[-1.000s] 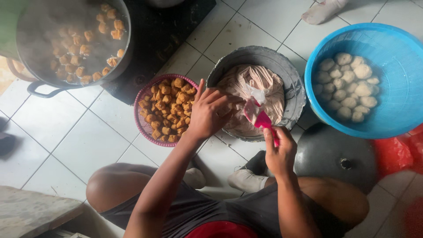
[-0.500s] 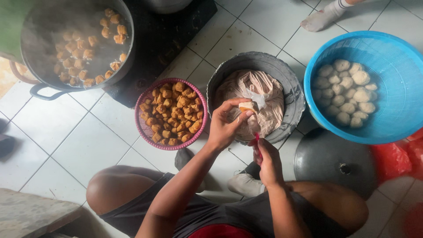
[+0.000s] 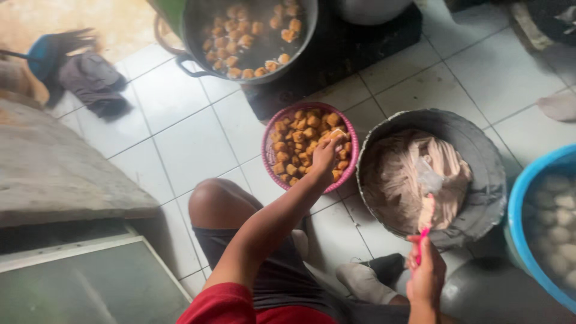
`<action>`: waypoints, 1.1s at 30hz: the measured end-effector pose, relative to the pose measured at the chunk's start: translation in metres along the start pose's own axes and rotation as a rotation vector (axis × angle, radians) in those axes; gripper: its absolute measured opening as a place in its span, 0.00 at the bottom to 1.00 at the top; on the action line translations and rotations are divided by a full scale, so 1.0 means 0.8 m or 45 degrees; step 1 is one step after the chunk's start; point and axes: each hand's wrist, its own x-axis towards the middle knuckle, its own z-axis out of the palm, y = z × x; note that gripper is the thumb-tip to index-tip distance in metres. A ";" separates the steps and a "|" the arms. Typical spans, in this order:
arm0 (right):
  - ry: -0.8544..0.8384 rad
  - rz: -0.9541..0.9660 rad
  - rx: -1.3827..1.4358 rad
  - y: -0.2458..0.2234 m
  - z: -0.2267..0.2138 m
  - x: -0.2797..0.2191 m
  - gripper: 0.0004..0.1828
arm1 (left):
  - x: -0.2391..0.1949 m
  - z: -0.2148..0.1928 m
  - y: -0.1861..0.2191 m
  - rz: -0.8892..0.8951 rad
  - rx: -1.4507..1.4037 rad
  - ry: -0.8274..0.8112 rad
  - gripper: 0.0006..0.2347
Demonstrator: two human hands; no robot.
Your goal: The person scoops a paste from a bowl using a pink spatula and fills small fried balls held in the left hand. The filled balls are placed into a pink basket. A pot of boiling water and a blue colander with uncooked balls are visible nearby.
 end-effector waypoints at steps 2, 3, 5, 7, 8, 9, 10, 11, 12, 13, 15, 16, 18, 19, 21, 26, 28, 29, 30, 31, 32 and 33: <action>-0.013 0.005 0.001 0.012 -0.013 0.006 0.19 | 0.059 -0.049 0.009 0.180 0.125 0.301 0.14; -0.002 0.006 0.002 0.019 -0.015 0.011 0.19 | 0.087 -0.073 0.025 0.251 0.197 0.463 0.13; 0.026 0.008 -0.012 0.030 -0.024 0.016 0.20 | 0.131 -0.117 0.069 0.251 0.336 0.564 0.15; 0.045 0.044 -0.029 0.039 -0.029 0.025 0.20 | 0.172 -0.146 0.134 0.184 -0.007 0.567 0.17; 0.064 0.063 -0.033 0.044 -0.029 0.029 0.21 | 0.187 -0.161 0.166 0.220 -0.197 0.519 0.17; 0.031 0.077 -0.016 0.048 -0.027 0.035 0.21 | 0.199 -0.173 0.195 0.256 -0.386 0.469 0.16; 0.004 0.094 -0.001 0.051 -0.028 0.038 0.22 | 0.205 -0.182 0.213 0.293 -0.442 0.479 0.17; -0.023 0.110 0.014 0.053 -0.027 0.039 0.22 | 0.208 -0.187 0.221 0.331 -0.497 0.489 0.17; -0.049 0.113 0.046 0.054 -0.024 0.043 0.23 | 0.208 -0.189 0.224 0.371 -0.555 0.497 0.17; -0.075 0.117 0.078 0.053 -0.020 0.046 0.23 | 0.203 -0.187 0.217 0.410 -0.395 0.503 0.18; -0.121 0.149 0.186 0.046 -0.013 0.049 0.24 | 0.181 -0.171 0.173 0.474 -0.067 0.506 0.20; -0.134 0.180 0.260 0.042 -0.012 0.046 0.24 | 0.166 -0.160 0.142 0.472 0.054 0.477 0.20; -0.130 0.233 0.354 0.034 -0.006 0.044 0.25 | 0.131 -0.143 0.085 0.470 0.376 0.361 0.19; -0.114 0.254 0.375 0.030 -0.002 0.046 0.26 | 0.112 -0.136 0.063 0.473 0.575 0.269 0.18; -0.058 0.242 0.408 0.016 -0.008 0.037 0.25 | 0.073 -0.113 0.024 0.345 0.786 0.236 0.17; 0.015 0.190 0.416 -0.001 -0.021 0.022 0.22 | 0.009 -0.107 -0.001 0.528 1.221 0.402 0.14; 0.002 0.204 0.441 0.001 -0.028 0.020 0.22 | 0.008 -0.109 -0.003 0.613 1.260 0.469 0.13; -0.003 0.210 0.456 0.000 -0.036 0.016 0.22 | 0.008 -0.111 -0.010 0.657 1.293 0.411 0.15; 0.011 0.233 0.457 0.003 -0.040 0.013 0.22 | 0.012 -0.113 -0.015 0.703 1.327 0.349 0.17; 0.026 0.257 0.458 0.006 -0.043 0.012 0.22 | 0.018 -0.117 -0.021 0.748 1.360 0.286 0.20; 0.043 0.275 0.460 0.010 -0.042 0.011 0.21 | 0.024 -0.122 -0.027 0.760 1.414 0.221 0.22; 0.064 0.309 0.443 0.015 -0.039 0.010 0.21 | 0.029 -0.129 -0.032 0.772 1.467 0.155 0.25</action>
